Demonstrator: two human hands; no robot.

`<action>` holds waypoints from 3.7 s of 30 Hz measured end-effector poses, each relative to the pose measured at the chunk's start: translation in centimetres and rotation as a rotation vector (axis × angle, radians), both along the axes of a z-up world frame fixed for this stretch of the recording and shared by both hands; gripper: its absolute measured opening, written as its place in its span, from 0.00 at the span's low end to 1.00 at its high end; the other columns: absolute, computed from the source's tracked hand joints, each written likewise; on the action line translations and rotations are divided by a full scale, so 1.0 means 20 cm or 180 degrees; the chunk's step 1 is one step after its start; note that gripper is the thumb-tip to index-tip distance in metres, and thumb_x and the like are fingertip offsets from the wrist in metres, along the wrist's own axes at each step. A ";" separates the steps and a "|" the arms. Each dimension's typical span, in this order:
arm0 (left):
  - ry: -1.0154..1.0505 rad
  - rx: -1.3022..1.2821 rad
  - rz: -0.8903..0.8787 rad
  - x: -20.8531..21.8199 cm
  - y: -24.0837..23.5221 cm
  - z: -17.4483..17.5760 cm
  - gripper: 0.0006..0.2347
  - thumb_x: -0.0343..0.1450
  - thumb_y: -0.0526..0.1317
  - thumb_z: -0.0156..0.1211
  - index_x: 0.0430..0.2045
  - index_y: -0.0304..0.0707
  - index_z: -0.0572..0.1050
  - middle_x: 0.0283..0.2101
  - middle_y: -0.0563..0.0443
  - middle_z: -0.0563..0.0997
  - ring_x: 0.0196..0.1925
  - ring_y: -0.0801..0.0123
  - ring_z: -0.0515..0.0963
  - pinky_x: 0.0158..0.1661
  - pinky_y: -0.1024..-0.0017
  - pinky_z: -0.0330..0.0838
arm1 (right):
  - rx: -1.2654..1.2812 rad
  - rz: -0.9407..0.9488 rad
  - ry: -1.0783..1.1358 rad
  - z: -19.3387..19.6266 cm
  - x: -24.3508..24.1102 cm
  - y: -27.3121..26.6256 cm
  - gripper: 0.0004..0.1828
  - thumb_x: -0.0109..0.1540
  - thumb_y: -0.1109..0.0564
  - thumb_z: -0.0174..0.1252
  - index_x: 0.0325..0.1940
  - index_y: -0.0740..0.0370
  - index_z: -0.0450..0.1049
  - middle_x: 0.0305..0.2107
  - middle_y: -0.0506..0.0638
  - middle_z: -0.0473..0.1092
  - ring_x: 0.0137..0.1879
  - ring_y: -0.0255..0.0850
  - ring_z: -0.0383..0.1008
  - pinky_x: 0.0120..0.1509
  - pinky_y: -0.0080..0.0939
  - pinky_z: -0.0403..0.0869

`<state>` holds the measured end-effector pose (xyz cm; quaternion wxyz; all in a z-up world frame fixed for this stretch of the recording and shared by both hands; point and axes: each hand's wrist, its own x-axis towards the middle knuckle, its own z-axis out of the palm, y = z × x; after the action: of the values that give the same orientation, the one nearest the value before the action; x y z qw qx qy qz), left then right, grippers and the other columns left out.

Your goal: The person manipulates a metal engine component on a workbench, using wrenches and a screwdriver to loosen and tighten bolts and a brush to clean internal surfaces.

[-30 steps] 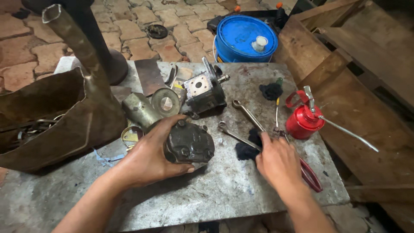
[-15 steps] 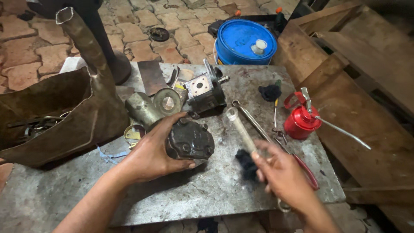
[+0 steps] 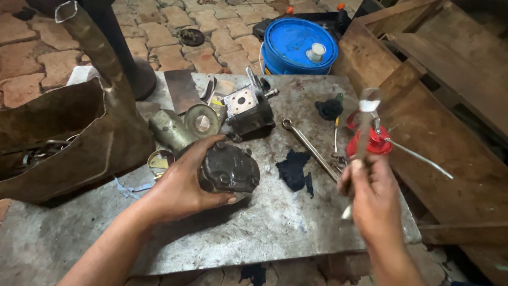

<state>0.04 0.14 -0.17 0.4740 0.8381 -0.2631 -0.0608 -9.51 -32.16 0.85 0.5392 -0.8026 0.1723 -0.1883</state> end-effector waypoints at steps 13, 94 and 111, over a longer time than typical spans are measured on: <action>0.0009 0.0008 0.0000 0.00 -0.01 0.01 0.46 0.50 0.44 0.80 0.65 0.39 0.61 0.64 0.40 0.72 0.67 0.57 0.72 0.63 0.65 0.64 | 0.0920 0.1343 0.2363 -0.09 -0.17 0.19 0.24 0.66 0.40 0.49 0.32 0.61 0.75 0.11 0.42 0.62 0.14 0.31 0.58 0.18 0.32 0.58; -0.0042 0.0260 0.0148 -0.01 0.01 0.05 0.47 0.50 0.47 0.80 0.65 0.44 0.58 0.55 0.35 0.77 0.57 0.50 0.79 0.55 0.63 0.72 | 0.3562 -0.0060 -0.0055 -0.34 0.13 0.28 0.21 0.71 0.42 0.46 0.48 0.59 0.74 0.25 0.51 0.73 0.29 0.36 0.73 0.34 0.38 0.75; 0.0070 0.0250 -0.0006 0.04 0.02 0.02 0.53 0.50 0.49 0.80 0.68 0.42 0.49 0.59 0.31 0.73 0.63 0.46 0.74 0.59 0.62 0.67 | 0.4107 0.0172 0.0361 -0.53 0.82 0.32 0.16 0.68 0.50 0.47 0.40 0.66 0.74 0.30 0.52 0.75 0.34 0.43 0.74 0.40 0.40 0.77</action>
<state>0.79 0.54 0.27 0.4436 0.8551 -0.2560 -0.0807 6.84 -25.69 -9.72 0.9078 -0.3300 0.2588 0.0094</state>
